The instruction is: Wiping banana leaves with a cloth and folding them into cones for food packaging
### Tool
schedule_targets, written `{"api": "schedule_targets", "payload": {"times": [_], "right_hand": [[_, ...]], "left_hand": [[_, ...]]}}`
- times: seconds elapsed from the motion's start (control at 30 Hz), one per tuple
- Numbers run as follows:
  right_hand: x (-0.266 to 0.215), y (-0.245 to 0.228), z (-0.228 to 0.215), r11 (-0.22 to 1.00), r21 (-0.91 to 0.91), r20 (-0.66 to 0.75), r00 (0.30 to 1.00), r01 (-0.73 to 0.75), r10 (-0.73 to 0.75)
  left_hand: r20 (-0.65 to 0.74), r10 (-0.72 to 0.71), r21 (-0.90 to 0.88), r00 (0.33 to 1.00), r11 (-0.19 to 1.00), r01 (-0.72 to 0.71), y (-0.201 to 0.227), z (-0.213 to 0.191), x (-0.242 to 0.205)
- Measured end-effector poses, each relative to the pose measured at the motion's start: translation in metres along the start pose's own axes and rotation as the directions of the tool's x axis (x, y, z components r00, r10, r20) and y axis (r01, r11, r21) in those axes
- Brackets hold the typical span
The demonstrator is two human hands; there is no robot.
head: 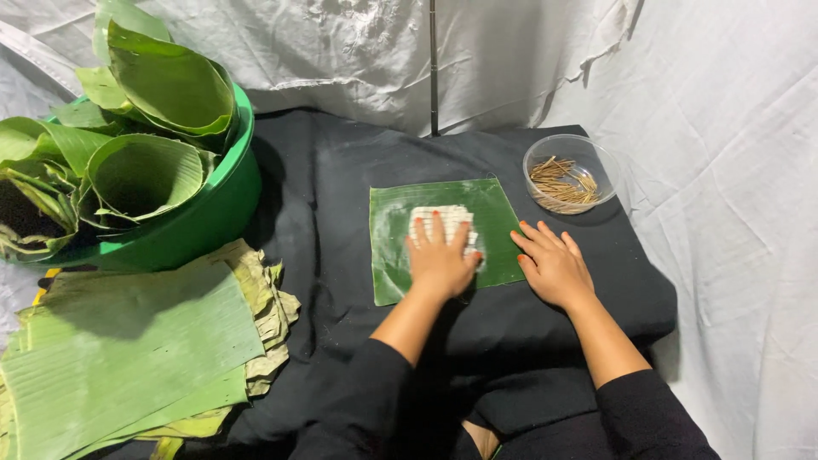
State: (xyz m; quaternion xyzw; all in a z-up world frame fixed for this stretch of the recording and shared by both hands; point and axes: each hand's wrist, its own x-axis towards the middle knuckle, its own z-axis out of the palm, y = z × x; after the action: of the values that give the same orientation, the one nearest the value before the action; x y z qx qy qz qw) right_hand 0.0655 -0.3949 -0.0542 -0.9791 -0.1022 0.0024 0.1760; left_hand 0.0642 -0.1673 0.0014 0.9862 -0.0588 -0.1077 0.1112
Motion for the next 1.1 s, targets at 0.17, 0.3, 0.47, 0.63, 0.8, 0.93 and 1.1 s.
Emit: {"api": "schedule_targets", "payload": {"times": [0.17,0.3,0.47,0.63,0.8,0.93,1.1], "right_hand": [[0.001,0.003,0.000,1.000,-0.004,0.005,1.000,0.003,-0.003],[0.001,0.001,-0.001,1.000,0.007,0.000,1.000,0.009,-0.009],[0.001,0.006,0.005,1.000,0.016,-0.015,1.000,0.019,-0.019],[0.003,0.009,0.008,0.999,0.004,-0.021,0.999,0.040,-0.040],[0.002,0.007,0.007,1.000,0.008,-0.021,1.000,0.023,-0.023],[0.001,0.003,0.002,1.000,0.008,-0.015,1.000,0.019,-0.019],[0.001,0.001,0.000,1.000,0.021,-0.014,1.000,0.019,-0.019]], "left_hand": [[-0.047,0.039,-0.010,0.998,0.999,-0.040,0.008,0.013,0.031],[-0.063,-0.035,-0.018,0.997,0.999,0.034,-0.013,0.013,0.047],[-0.088,-0.131,-0.015,0.987,0.991,0.130,-0.057,0.007,0.048],[-0.086,-0.209,-0.038,0.974,0.978,0.206,-0.080,0.002,0.045],[-0.034,-0.135,-0.017,0.990,0.991,0.134,-0.033,-0.012,0.036],[-0.001,-0.012,-0.013,1.000,1.000,0.012,0.000,-0.004,0.046],[-0.018,-0.009,-0.005,1.000,1.000,0.009,-0.005,0.007,0.078]]}}
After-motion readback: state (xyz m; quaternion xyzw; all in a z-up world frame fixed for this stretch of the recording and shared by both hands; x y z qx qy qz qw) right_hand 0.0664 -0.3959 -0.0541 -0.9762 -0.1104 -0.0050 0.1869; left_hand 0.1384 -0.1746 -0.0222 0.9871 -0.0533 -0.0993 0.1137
